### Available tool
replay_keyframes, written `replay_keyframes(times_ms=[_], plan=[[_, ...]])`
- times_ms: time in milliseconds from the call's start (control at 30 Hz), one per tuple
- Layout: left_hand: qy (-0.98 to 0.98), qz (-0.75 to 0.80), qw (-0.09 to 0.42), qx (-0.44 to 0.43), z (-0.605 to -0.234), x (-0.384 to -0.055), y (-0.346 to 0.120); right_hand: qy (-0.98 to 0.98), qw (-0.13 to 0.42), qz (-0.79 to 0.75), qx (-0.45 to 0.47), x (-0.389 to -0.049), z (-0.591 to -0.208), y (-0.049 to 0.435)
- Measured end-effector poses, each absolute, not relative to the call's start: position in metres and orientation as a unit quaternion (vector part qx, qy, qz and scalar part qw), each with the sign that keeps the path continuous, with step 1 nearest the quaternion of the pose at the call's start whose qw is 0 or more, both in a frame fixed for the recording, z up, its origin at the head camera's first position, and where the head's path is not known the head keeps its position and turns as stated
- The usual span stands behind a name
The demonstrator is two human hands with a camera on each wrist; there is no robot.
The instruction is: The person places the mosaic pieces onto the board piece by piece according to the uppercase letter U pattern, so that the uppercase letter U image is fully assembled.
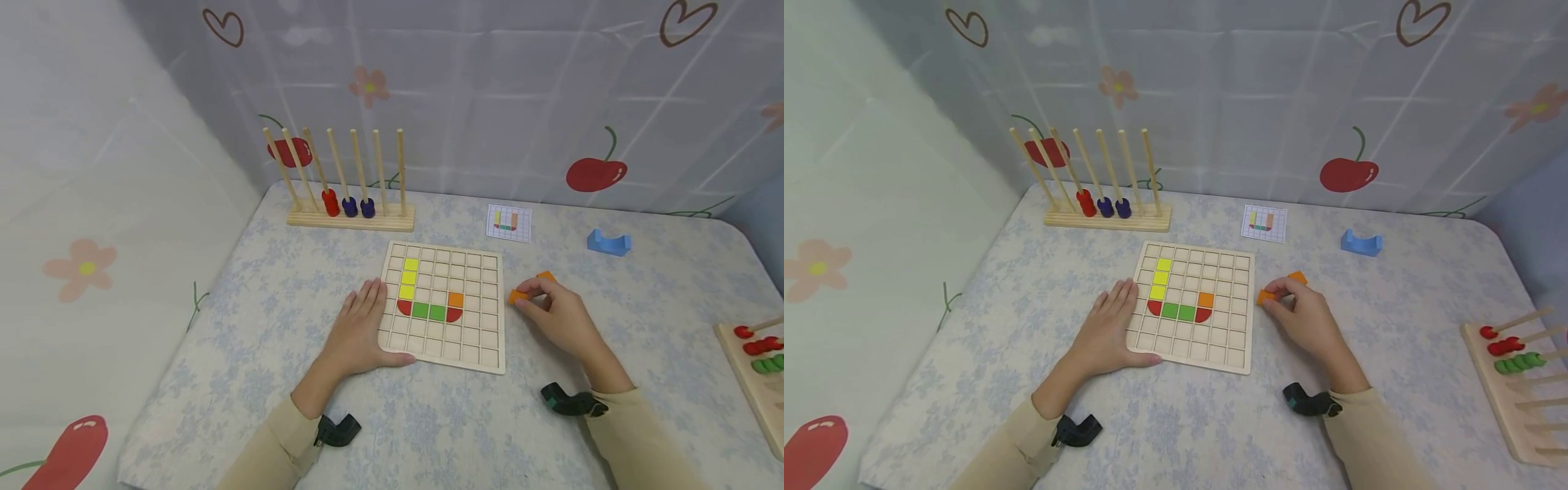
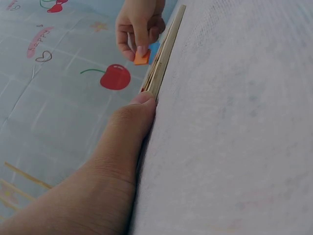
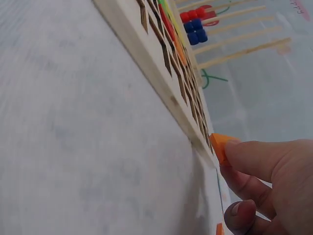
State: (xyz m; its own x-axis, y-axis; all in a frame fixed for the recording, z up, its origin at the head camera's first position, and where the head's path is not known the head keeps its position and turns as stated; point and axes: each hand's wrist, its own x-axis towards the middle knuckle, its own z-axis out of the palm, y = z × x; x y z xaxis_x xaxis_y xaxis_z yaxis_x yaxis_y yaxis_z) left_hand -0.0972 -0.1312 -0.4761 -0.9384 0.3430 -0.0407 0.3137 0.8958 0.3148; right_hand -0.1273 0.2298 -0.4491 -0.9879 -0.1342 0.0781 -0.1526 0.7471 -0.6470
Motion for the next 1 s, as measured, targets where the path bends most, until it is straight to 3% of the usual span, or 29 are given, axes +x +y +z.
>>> replay_keyframes(times_ms=[633, 1000], plan=[[0.972, 0.154, 0.054, 0.168, -0.476, -0.098, -0.131, -0.908, -0.061, 0.401, 0.102, -0.156, -0.441, 0.156], [0.972, 0.154, 0.053, 0.169, -0.477, -0.098, -0.132, -0.920, -0.054, 0.372, 0.113, -0.163, -0.444, 0.144]])
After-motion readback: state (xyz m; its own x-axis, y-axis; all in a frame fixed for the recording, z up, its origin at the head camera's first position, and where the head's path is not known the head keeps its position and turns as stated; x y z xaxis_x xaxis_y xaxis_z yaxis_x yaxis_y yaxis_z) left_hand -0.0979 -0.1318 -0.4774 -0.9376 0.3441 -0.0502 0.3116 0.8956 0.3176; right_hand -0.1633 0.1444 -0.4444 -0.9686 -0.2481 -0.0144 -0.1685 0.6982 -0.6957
